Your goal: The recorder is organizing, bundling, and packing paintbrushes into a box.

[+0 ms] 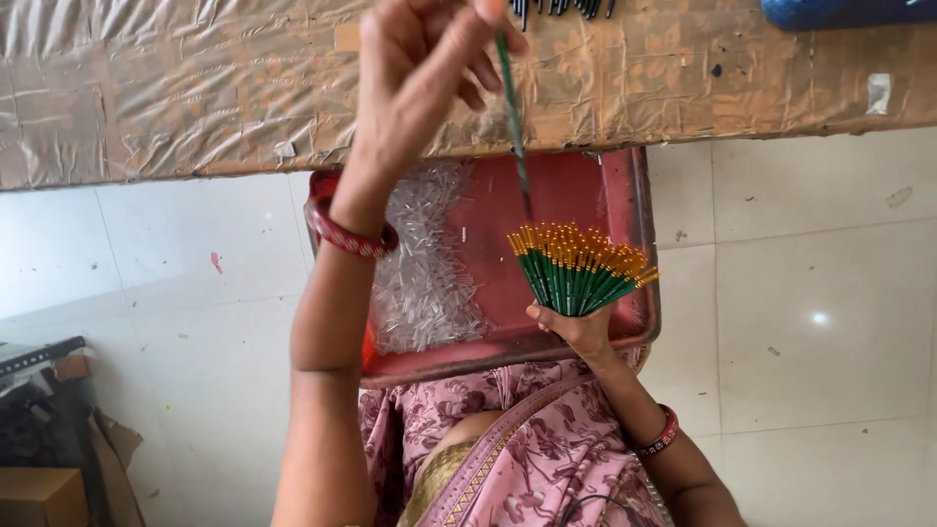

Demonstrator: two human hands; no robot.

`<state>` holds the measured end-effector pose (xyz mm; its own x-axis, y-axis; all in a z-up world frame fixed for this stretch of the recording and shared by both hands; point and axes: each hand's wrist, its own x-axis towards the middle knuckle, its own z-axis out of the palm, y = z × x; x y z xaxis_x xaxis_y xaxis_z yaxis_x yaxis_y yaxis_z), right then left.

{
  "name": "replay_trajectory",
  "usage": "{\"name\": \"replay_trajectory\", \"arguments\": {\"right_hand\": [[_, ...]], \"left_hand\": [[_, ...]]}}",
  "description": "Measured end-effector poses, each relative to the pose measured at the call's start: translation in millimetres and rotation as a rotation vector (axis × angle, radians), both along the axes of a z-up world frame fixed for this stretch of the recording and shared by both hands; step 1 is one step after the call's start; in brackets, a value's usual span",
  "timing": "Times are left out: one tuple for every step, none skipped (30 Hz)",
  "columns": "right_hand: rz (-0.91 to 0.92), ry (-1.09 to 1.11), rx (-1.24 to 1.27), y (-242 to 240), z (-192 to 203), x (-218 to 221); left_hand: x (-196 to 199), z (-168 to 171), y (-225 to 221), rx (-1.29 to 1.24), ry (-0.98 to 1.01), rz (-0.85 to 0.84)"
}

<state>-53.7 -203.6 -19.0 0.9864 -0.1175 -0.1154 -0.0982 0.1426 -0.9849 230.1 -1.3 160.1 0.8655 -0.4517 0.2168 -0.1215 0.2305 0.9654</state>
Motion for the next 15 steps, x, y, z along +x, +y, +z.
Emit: {"name": "replay_trajectory", "arguments": {"right_hand": [[0.038, 0.04, 0.042, 0.5, 3.1, 1.8], [0.076, 0.079, 0.084, 1.2, 6.1, 3.6], [0.071, 0.076, 0.088, 1.7, 9.0, 5.6], [0.086, 0.113, 0.121, 2.4, 11.7, 7.9], [0.104, 0.152, 0.153, 2.6, 14.5, 9.5], [0.101, 0.151, 0.157, 2.7, 12.3, 9.6], [0.109, 0.148, 0.168, 2.4, 10.3, 9.4], [0.117, 0.145, 0.178, 2.3, 8.2, 9.3], [0.115, 0.146, 0.181, 2.4, 6.1, 9.2], [0.111, 0.14, 0.19, 2.4, 4.0, 9.3], [0.104, 0.134, 0.199, 2.6, 2.0, 8.9], [0.1, 0.136, 0.202, 2.6, 2.0, 10.4], [0.094, 0.127, 0.204, 2.5, 2.1, 11.2], [0.088, 0.119, 0.206, 2.5, 2.4, 11.9], [0.085, 0.12, 0.207, 2.7, 4.5, 13.1]], "left_hand": [[22.6, -15.5, 4.9, 0.1, -0.036, 0.078], [45.5, -31.0, 9.9, 0.198, -0.074, 0.157], [41.1, -46.1, 18.3, 0.202, -0.077, 0.152], [51.0, -56.7, 19.0, 0.221, -0.093, 0.152], [66.4, -61.7, 13.3, 0.24, -0.107, 0.155], [67.6, -66.5, 11.8, 0.258, -0.121, 0.157], [69.8, -70.5, 12.0, 0.277, -0.133, 0.161], [73.6, -73.4, 13.8, 0.295, -0.146, 0.166], [74.0, -74.2, 12.8, 0.313, -0.158, 0.169], [74.7, -75.1, 12.0, 0.33, -0.17, 0.172], [75.6, -76.0, 10.9, 0.347, -0.182, 0.172], [76.1, -76.3, 9.1, 0.364, -0.195, 0.173], [76.0, -76.8, 7.4, 0.38, -0.206, 0.173], [75.6, -77.3, 6.0, 0.397, -0.217, 0.173], [75.5, -77.3, 4.6, 0.412, -0.23, 0.175]]}}
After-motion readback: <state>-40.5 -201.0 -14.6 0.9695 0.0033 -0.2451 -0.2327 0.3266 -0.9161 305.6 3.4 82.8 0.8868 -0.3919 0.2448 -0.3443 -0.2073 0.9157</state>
